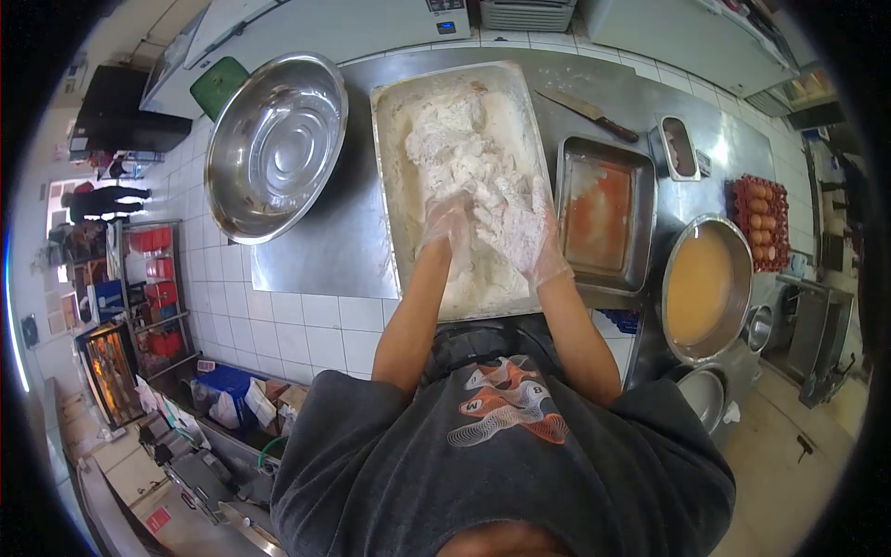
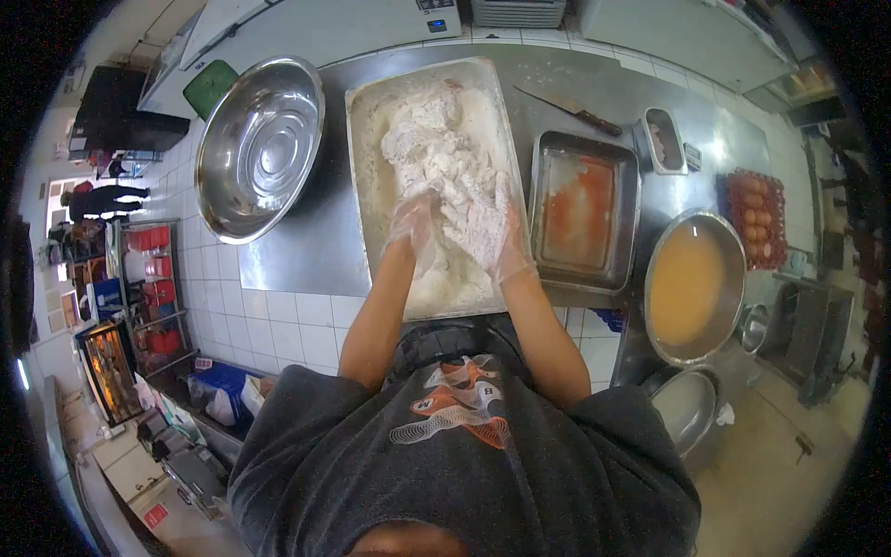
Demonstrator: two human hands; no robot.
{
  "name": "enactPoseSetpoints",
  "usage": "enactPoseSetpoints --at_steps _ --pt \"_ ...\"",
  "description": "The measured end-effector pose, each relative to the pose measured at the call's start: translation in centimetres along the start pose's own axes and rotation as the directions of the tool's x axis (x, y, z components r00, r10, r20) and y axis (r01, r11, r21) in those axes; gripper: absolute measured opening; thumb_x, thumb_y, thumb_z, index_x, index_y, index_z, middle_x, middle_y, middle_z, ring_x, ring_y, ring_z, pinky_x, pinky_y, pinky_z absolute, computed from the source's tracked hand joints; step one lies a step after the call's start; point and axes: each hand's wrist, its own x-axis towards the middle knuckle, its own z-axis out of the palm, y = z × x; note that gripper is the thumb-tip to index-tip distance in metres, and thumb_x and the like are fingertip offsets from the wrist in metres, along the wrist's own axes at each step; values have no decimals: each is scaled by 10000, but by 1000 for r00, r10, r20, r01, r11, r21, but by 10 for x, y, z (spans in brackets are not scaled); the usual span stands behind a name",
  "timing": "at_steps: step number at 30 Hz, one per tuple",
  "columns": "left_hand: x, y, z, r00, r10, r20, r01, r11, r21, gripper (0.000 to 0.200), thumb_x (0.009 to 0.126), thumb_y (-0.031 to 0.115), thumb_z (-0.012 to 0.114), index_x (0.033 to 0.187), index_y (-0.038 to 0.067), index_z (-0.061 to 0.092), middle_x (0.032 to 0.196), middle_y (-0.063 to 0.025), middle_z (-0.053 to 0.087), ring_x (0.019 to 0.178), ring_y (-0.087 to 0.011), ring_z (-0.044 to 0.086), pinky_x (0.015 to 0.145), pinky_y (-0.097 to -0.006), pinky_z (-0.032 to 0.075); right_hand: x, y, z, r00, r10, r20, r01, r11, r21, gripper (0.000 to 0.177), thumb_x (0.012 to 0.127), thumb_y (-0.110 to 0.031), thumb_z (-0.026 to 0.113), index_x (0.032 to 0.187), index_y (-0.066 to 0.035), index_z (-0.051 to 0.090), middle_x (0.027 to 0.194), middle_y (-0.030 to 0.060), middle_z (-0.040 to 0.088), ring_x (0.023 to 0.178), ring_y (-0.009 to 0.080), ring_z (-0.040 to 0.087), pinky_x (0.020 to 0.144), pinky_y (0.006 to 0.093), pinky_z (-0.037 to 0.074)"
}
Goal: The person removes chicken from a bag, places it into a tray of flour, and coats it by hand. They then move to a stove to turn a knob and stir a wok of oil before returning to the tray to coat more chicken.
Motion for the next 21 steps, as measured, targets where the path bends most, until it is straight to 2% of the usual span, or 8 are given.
enactPoseSetpoints --at_steps 2,4,6,9,14,17,20,21 --pt "-10 10 -6 996 17 91 -31 988 149 395 931 324 644 1081 -40 675 1071 -130 674 997 -235 614 840 -359 501 2 18 -8 969 -221 112 247 873 -421 879 917 -749 260 1572 -165 193 1615 91 228 1473 329 188 1178 515 72" --pt "-3 -7 -14 986 -21 167 19 1000 15 382 936 290 640 1136 -35 654 1080 -135 672 1043 -233 606 846 -362 505 -4 26 -15 952 -293 87 303 874 -380 849 925 -728 264 1572 -183 193 1617 79 224 1479 317 177 1175 532 63" --pt "-2 -14 -19 973 -68 222 83 995 -55 373 938 257 639 1177 -30 634 1076 -136 672 1043 -229 609 839 -354 509 -18 19 9 980 -185 -75 194 972 134 785 948 -679 271 1567 -200 212 1619 70 221 1483 299 170 1171 557 60" --pt "2 -38 -36 957 -104 270 123 991 -55 359 930 217 644 1195 -24 619 1044 -124 674 955 -218 627 790 -324 515 -14 39 -7 981 -196 11 187 949 254 668 987 -583 260 1553 -228 250 1614 50 234 1483 288 177 1166 589 59" --pt "40 -73 -56 950 137 280 -123 990 -66 348 904 215 662 1164 -14 628 963 -76 660 766 -179 620 657 -293 499 13 96 -69 812 -528 250 584 732 -351 631 996 -534 297 1537 -211 283 1589 69 282 1460 294 231 1168 539 113" --pt "28 -52 -50 992 -2 125 -24 979 203 284 898 239 665 1075 17 666 882 -50 639 719 -157 596 607 -300 483 9 118 -49 692 -647 320 684 446 -577 690 980 -580 330 1540 -181 278 1573 106 304 1450 295 248 1170 448 164" --pt "85 -110 -68 881 231 413 -347 909 231 245 915 256 646 1032 42 673 851 -53 629 707 -163 595 590 -319 495 -14 120 6 764 -645 -13 642 763 -73 728 974 -594 336 1541 -142 268 1555 118 330 1440 300 267 1154 393 218" --pt "60 -94 -68 922 94 376 -159 976 147 240 920 256 639 1026 44 673 863 -57 630 716 -165 595 595 -321 499 -21 117 21 834 -535 -136 550 786 281 737 974 -593 333 1540 -127 264 1548 119 339 1436 302 274 1145 380 236"
